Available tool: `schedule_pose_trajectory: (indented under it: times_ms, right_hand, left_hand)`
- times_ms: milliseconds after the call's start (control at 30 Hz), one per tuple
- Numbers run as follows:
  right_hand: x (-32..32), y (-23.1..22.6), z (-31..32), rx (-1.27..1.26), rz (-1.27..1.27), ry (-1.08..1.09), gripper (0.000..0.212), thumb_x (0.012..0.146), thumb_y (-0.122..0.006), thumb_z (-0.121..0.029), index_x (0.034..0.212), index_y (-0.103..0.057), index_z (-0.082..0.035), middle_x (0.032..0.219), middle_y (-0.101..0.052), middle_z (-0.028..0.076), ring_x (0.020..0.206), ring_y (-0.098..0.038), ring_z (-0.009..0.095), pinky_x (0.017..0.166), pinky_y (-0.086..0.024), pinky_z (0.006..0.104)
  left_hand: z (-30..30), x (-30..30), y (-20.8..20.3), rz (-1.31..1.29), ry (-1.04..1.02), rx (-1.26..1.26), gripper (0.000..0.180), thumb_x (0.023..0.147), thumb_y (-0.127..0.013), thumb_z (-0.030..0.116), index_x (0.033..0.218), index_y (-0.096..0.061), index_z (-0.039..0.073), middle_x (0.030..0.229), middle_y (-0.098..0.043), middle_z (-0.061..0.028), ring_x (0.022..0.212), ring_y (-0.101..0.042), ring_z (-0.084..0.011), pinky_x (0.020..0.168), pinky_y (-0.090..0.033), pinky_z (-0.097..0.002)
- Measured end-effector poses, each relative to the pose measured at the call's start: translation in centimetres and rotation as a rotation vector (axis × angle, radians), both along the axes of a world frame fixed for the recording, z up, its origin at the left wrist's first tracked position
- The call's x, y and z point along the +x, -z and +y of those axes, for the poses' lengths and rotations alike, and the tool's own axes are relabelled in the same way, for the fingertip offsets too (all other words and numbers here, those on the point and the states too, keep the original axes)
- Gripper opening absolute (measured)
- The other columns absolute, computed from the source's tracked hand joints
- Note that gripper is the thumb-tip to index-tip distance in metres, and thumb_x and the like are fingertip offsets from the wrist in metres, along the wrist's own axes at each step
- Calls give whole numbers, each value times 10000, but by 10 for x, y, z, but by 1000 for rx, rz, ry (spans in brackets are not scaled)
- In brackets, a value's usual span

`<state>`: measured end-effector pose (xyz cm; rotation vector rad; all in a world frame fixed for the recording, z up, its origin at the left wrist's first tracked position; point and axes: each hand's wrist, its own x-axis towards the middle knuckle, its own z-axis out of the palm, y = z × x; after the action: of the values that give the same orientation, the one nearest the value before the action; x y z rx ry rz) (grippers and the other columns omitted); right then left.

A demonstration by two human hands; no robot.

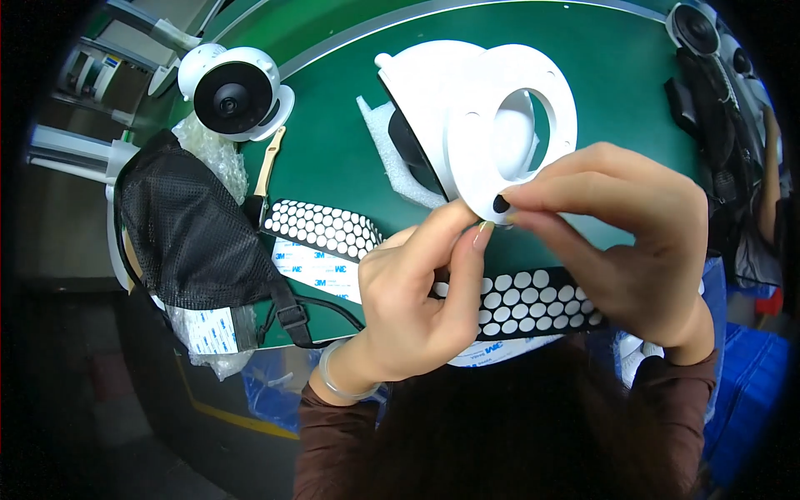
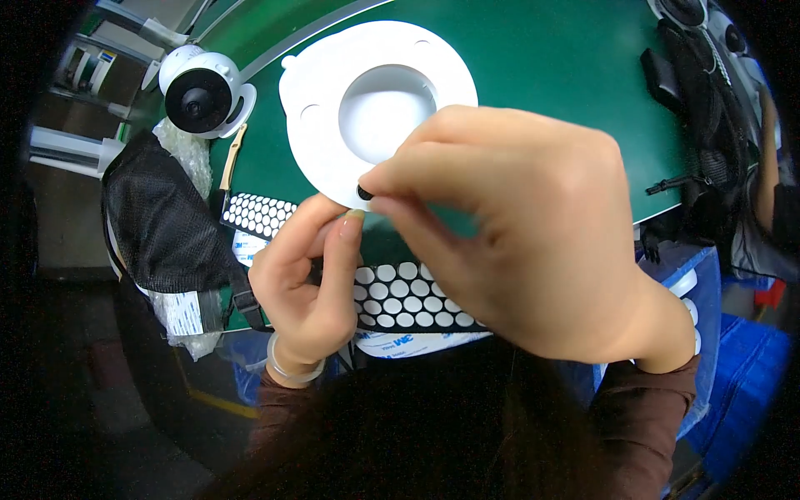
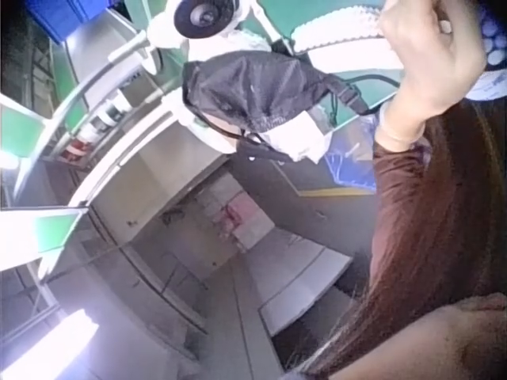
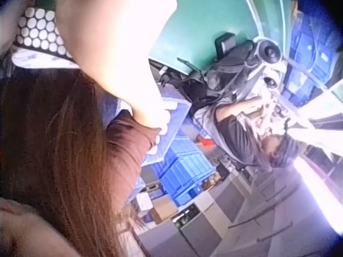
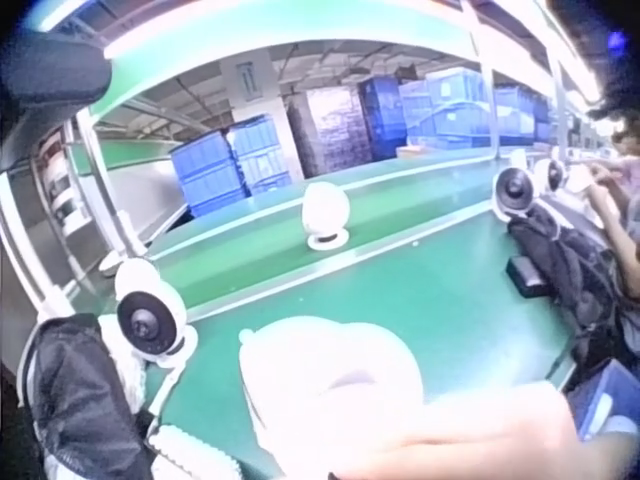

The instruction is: Applying small black adhesive pads to the base of security camera housings on an assembly line.

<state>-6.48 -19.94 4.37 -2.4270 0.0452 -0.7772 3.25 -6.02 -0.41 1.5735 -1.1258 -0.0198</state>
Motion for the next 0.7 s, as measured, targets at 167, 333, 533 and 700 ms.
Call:
schedule_pose_trajectory:
  times_ms: [167,333,533,700]
  right_hand:
    - [-2,7,7,-36,-64,69,197,623,-722,58,797,-662,-11,756,-640,87,689,-623,167,607,-487,233]
    - [-2,22,17,194,-91,137,156,662,-682,79,797,-646,12,772,-630,83,685,-611,149,626,-490,232]
    - [-1,36,29,136,-222,215,173,674,-672,88,827,-640,15,797,-629,84,706,-608,143,632,-486,224]
    - [0,46,34,60,-403,320,229,641,-695,25,849,-637,-51,756,-613,62,642,-593,207,554,-473,271]
  left_hand:
    - [-2,-2,-2,-92,-4,6,164,753,-584,-80,916,-599,-65,535,-513,-56,404,-425,-113,404,-321,-222]
    - [0,-2,2,-73,7,1,149,761,-581,-70,909,-595,-68,548,-534,-58,415,-440,-112,416,-328,-216]
    - [-1,-2,5,-78,-18,-19,144,767,-576,-65,910,-591,-71,566,-547,-72,426,-461,-112,422,-339,-218]
    - [-4,-3,5,-100,-11,-40,143,765,-574,-70,907,-591,-74,569,-546,-72,432,-467,-111,424,-340,-218]
